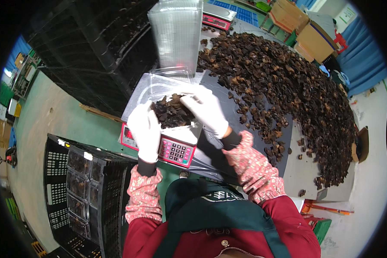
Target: The person sorts through a large pile of dried food items on a table, places portions onto a digital scale to measure them, and then puts the weighed portions into plastic containers.
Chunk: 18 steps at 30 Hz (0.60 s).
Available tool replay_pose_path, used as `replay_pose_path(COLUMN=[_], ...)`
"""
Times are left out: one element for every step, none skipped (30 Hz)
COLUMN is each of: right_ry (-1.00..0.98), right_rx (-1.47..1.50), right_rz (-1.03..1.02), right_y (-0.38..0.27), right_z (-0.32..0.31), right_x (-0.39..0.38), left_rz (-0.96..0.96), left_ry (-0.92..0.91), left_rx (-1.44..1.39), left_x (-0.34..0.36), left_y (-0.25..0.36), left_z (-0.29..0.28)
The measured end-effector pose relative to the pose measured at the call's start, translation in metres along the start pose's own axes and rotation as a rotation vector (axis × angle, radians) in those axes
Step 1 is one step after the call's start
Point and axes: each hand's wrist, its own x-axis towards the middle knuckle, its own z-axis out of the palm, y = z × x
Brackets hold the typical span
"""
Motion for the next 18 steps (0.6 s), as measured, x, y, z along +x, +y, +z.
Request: replay_pose_path(right_ry=[0.112, 0.217, 0.207, 0.242, 0.278, 0.322, 0.386, 0.385, 0.296, 0.193, 0.194, 0.193, 0.086, 0.035, 0.019, -0.001, 0.016, 0.035], right_rx=[0.016, 0.108, -0.405, -0.361, -0.306, -0.255, -0.151, -0.228, -0.573, -0.899, -0.826, -0.752, -0.736, -0.869, -0.933, -0.973, -0.937, -0.906], right_rz=[0.142, 0.103, -0.129, 0.014, 0.156, 0.294, 0.602, 0.657, 0.414, 0.153, 0.175, 0.193, 0.273, 0.178, 0.189, 0.180, 0.172, 0.171], right_y=[0.003, 0.021, 0.033, 0.048, 0.062, 0.075, 0.081, 0.092, 0.101, 0.105, 0.103, 0.098, 0.089, 0.090, 0.090, 0.092, 0.095, 0.100], right_z=[-0.019, -0.046, -0.079, -0.100, -0.119, -0.138, -0.143, -0.150, -0.144, -0.134, -0.120, -0.101, -0.084, -0.071, -0.071, -0.069, -0.072, -0.081], right_x=[-0.014, -0.033, -0.052, -0.080, -0.107, -0.135, -0.158, -0.187, -0.212, -0.229, -0.235, -0.233, -0.227, -0.224, -0.222, -0.215, -0.217, -0.226], left_rz=[-0.038, -0.070, -0.134, -0.118, -0.111, -0.103, -0.035, 0.044, 0.113, 0.180, 0.201, 0.220, 0.226, 0.244, 0.312, 0.376, 0.447, 0.519], left_ry=[0.046, 0.082, 0.054, 0.027, -0.035, -0.092, -0.204, -0.318, -0.413, -0.504, -0.543, -0.579, -0.571, -0.586, -0.525, -0.461, -0.472, -0.489], left_rx=[-0.056, -0.130, -0.229, -0.252, -0.332, -0.413, -0.438, -0.471, -0.536, -0.592, -0.545, -0.495, -0.373, -0.297, -0.339, -0.348, -0.335, -0.328], left_x=[-0.005, -0.011, -0.019, -0.030, -0.045, -0.059, -0.075, -0.090, -0.108, -0.127, -0.140, -0.151, -0.160, -0.167, -0.173, -0.179, -0.186, -0.189], left_y=[0.011, 0.025, 0.037, 0.046, 0.055, 0.064, 0.075, 0.089, 0.098, 0.103, 0.106, 0.108, 0.109, 0.108, 0.113, 0.114, 0.116, 0.122], left_z=[-0.007, -0.009, -0.011, -0.008, -0.004, 0.003, 0.010, 0.019, 0.034, 0.051, 0.064, 0.073, 0.080, 0.085, 0.096, 0.106, 0.117, 0.125])
